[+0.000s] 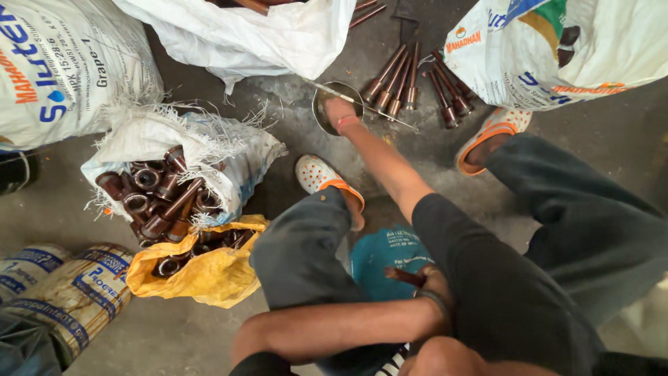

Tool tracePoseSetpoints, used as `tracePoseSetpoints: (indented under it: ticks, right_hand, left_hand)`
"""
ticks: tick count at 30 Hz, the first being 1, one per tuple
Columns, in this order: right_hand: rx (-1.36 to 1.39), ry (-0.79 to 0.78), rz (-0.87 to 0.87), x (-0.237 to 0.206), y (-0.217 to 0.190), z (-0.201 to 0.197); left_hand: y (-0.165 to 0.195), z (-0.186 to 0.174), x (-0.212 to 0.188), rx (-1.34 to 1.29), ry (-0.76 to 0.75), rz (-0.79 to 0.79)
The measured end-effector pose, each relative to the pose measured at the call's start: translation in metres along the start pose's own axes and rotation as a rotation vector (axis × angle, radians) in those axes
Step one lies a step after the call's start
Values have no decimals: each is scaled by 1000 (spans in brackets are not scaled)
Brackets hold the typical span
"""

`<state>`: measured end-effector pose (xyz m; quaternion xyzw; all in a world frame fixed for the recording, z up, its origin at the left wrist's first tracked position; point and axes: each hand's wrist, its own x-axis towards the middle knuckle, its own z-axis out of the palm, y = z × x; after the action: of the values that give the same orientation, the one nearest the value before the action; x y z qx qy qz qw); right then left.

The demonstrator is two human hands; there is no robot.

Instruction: The person sits on the floor and repeatedly picks up copper-colored metal tubes and small metal rings. They dip a small brush into a container of liquid and apply it to the parts, then fit the rings onto the tubes and place the assembled pieces into a white sack.

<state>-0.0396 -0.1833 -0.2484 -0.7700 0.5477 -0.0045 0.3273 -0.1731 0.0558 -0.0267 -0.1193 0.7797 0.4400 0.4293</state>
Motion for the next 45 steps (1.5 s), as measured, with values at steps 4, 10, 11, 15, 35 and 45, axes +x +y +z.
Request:
tracePoseSetpoints:
  ticks: [4, 10, 11, 15, 35, 45]
  right_hand:
    - [133, -28, 88, -16, -5, -7]
    - [1433, -104, 520, -63, -10, -32]
    - [1571, -154, 489, -72, -7, -36]
    - [1876, -271, 410, -103, 1, -54]
    - [1518, 98, -70, -299, -65, -242]
    - [1120, 262, -315, -393, -80, -279]
  left_hand:
    - [-14, 1, -11, -27, 39, -38]
    - [-22, 6, 2, 69, 366, -258]
    - [-21, 8, 6, 56, 319, -226]
    - [-22, 16, 19, -50, 345, -191]
    - [-61, -17, -96, -117, 771, -331]
    - [-3, 5, -164, -597, 1726, 80]
